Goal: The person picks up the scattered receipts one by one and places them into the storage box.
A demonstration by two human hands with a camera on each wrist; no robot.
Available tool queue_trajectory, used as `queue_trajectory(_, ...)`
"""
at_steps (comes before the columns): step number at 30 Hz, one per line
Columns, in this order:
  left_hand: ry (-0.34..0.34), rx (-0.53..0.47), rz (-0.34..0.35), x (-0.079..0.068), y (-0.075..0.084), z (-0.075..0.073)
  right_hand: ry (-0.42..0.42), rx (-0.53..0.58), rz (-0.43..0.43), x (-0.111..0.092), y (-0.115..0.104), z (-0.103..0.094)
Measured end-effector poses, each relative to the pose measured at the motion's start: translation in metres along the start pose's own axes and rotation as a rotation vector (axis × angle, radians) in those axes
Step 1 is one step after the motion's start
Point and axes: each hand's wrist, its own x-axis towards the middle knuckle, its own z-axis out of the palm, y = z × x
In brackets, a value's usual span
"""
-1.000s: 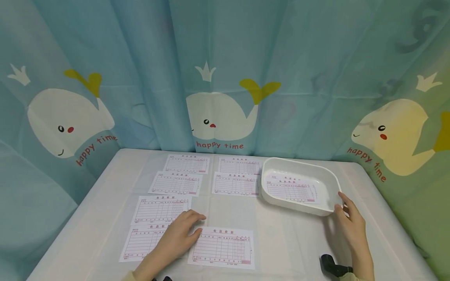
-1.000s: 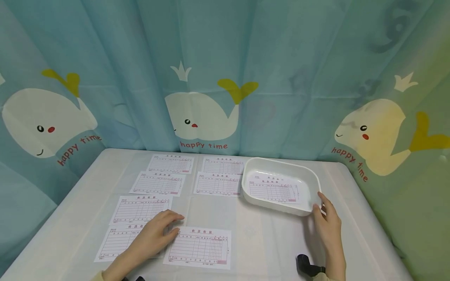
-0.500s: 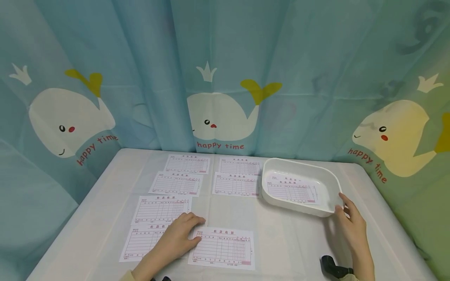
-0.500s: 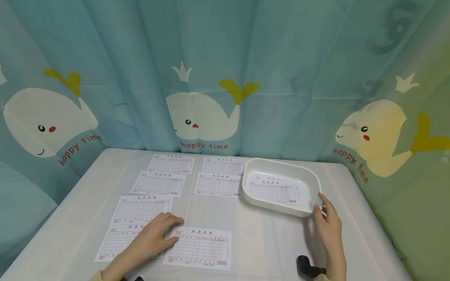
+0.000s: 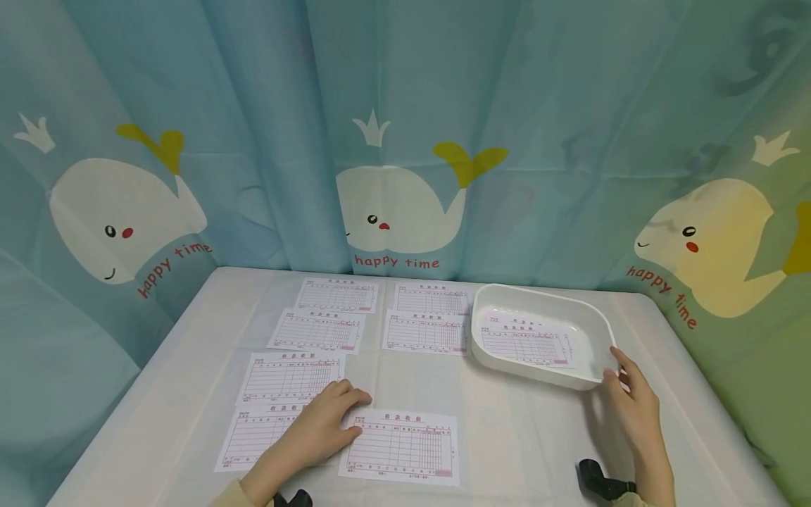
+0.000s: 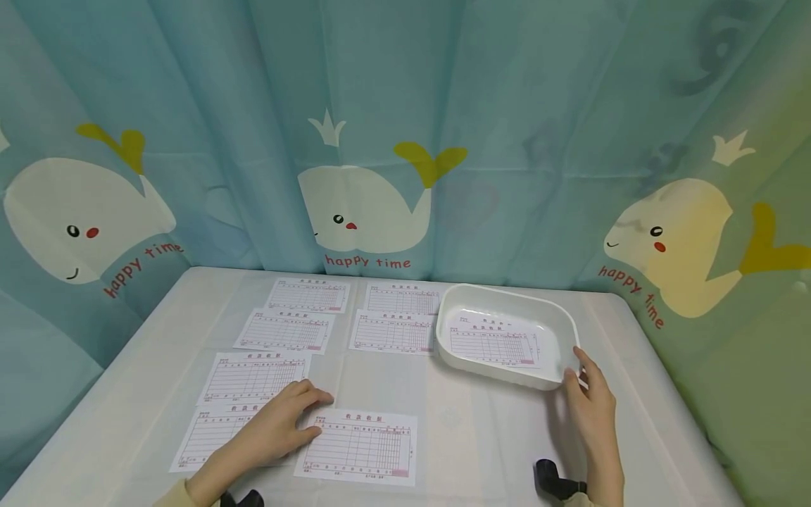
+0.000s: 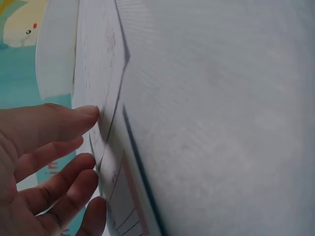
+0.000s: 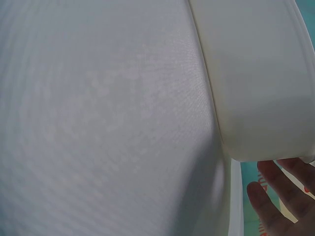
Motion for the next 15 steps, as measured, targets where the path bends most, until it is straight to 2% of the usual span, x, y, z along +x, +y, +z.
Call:
queue_trajectory(7, -0.036, -0.035, -0.01, 0.0023, -0.0006, -0.0007, 0.001, 0.003, 0.0, -0.001, -0.0004, -0.0001)
queue_trajectory(15, -0.025, -0.061, -0.008, 0.0018, 0.001, 0.0006, 0.011, -0.005, -0.006, -0.0025, -0.0012, 0.0002)
